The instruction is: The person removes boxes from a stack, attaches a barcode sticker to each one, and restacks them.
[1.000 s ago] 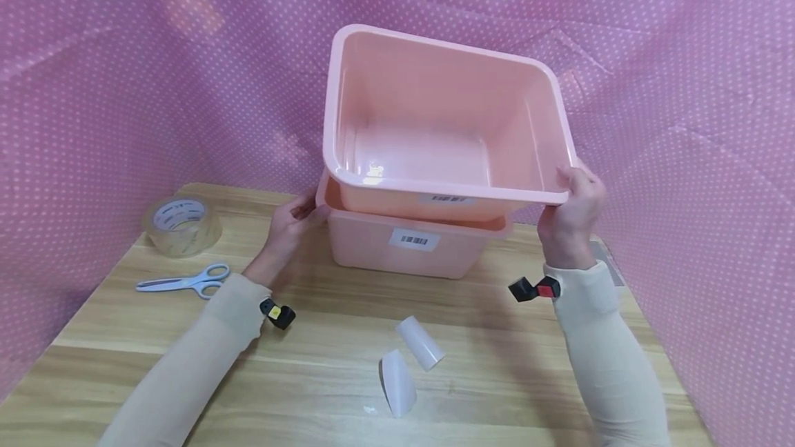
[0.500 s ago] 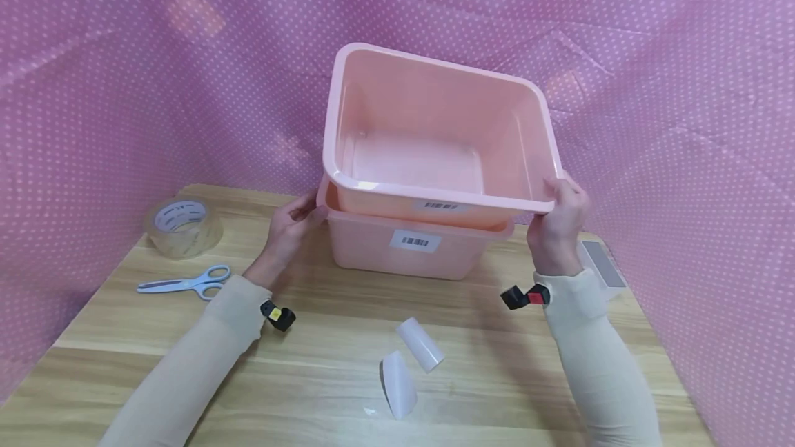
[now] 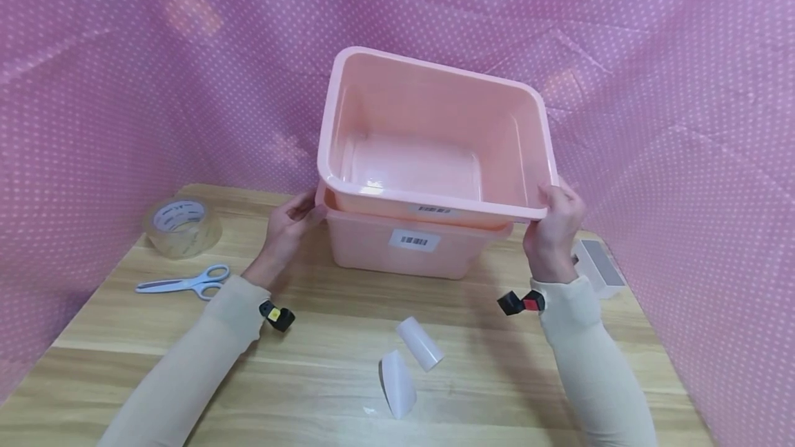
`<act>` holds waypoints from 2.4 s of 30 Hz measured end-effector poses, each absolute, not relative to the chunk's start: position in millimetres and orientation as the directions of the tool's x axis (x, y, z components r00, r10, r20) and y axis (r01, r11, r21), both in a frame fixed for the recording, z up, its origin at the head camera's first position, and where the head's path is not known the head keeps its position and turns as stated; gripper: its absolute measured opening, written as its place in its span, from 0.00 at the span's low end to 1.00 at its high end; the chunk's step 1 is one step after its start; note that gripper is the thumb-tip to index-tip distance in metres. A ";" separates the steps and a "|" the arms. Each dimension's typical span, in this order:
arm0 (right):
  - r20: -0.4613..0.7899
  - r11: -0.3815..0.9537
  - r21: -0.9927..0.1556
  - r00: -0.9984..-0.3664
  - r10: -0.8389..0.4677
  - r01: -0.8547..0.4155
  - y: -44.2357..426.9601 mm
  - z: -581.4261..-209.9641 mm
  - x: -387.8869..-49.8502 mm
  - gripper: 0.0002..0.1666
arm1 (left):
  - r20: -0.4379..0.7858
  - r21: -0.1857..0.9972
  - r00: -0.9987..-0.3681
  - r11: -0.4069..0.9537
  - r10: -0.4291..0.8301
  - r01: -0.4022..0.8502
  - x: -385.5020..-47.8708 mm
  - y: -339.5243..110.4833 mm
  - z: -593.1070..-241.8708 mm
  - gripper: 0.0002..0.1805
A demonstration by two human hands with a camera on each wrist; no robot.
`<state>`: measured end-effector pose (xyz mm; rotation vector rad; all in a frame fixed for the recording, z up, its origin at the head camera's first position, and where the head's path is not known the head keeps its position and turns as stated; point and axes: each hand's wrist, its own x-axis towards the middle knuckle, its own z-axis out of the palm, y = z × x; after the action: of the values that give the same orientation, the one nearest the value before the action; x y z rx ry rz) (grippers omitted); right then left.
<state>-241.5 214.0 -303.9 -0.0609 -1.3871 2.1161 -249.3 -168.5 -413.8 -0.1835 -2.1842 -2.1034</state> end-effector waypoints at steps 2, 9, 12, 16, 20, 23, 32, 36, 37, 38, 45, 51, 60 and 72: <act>0.290 -0.261 -0.847 -0.814 0.502 -0.463 213.1 -304.1 -240.8 0.16 | 0.155 0.987 -0.988 0.032 0.011 0.155 -249.4 -168.8 -413.9 0.33; 0.303 -0.189 -0.878 -0.816 0.492 -0.439 210.0 -306.2 -233.4 0.21 | 0.181 0.982 -0.983 0.049 0.006 0.181 -249.3 -169.9 -414.5 0.32; 0.315 -0.171 -0.879 -0.812 0.492 -0.444 209.5 -307.4 -231.3 0.21 | 0.185 0.981 -0.983 0.052 0.005 0.185 -249.3 -170.1 -415.1 0.32; 0.338 -0.120 -0.886 -0.800 0.497 -0.448 212.5 -307.8 -229.7 0.20 | 0.174 0.983 -0.985 0.062 0.011 0.174 -251.5 -169.3 -415.0 0.32; 0.364 -0.030 -0.902 -0.798 0.480 -0.430 218.0 -302.1 -229.7 0.20 | 0.158 0.985 -0.987 0.065 0.015 0.159 -252.2 -168.9 -413.9 0.32; 0.379 0.029 -0.911 -0.807 0.454 -0.412 221.2 -294.6 -232.4 0.20 | 0.164 0.985 -0.986 0.059 0.017 0.164 -252.2 -168.8 -413.2 0.31; 0.348 0.062 -0.931 -0.829 0.439 -0.359 225.0 -286.2 -240.1 0.19 | 0.211 0.977 -0.977 0.037 0.024 0.212 -254.1 -167.9 -414.6 0.29; 0.329 0.074 -0.941 -0.846 0.420 -0.330 227.1 -288.9 -244.3 0.15 | 0.220 0.975 -0.975 0.025 0.021 0.221 -254.7 -167.9 -415.4 0.29; 0.318 0.064 -0.945 -0.853 0.413 -0.321 227.8 -290.0 -245.4 0.14 | 0.222 0.975 -0.975 0.022 0.021 0.223 -254.7 -167.8 -415.4 0.29; 0.309 0.055 -0.948 -0.860 0.407 -0.315 228.4 -291.2 -246.3 0.13 | 0.223 0.975 -0.975 0.017 0.023 0.223 -254.8 -167.8 -415.3 0.29; 0.304 0.032 -0.948 -0.869 0.389 -0.317 231.1 -301.7 -250.0 0.12 | 0.229 0.973 -0.973 -0.005 0.031 0.229 -255.3 -167.8 -415.5 0.30; 0.283 0.067 -0.958 -0.884 0.372 -0.278 232.8 -309.2 -249.8 0.13 | 0.231 0.973 -0.972 -0.015 0.028 0.231 -255.7 -167.7 -416.7 0.29; 0.218 0.183 -0.968 -0.932 0.290 -0.169 235.3 -317.1 -250.8 0.21 | 0.221 0.975 -0.975 -0.047 0.030 0.219 -254.9 -167.1 -416.6 0.30; 0.201 0.279 -0.954 -0.927 0.316 -0.112 233.9 -328.6 -250.5 0.21 | 0.229 0.973 -0.973 0.004 0.032 0.229 -253.6 -167.7 -414.3 0.29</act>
<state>-250.5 233.9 -328.6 -0.1847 -2.2032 1.6872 -253.6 -167.7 -414.3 -0.2779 -2.1208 -2.1039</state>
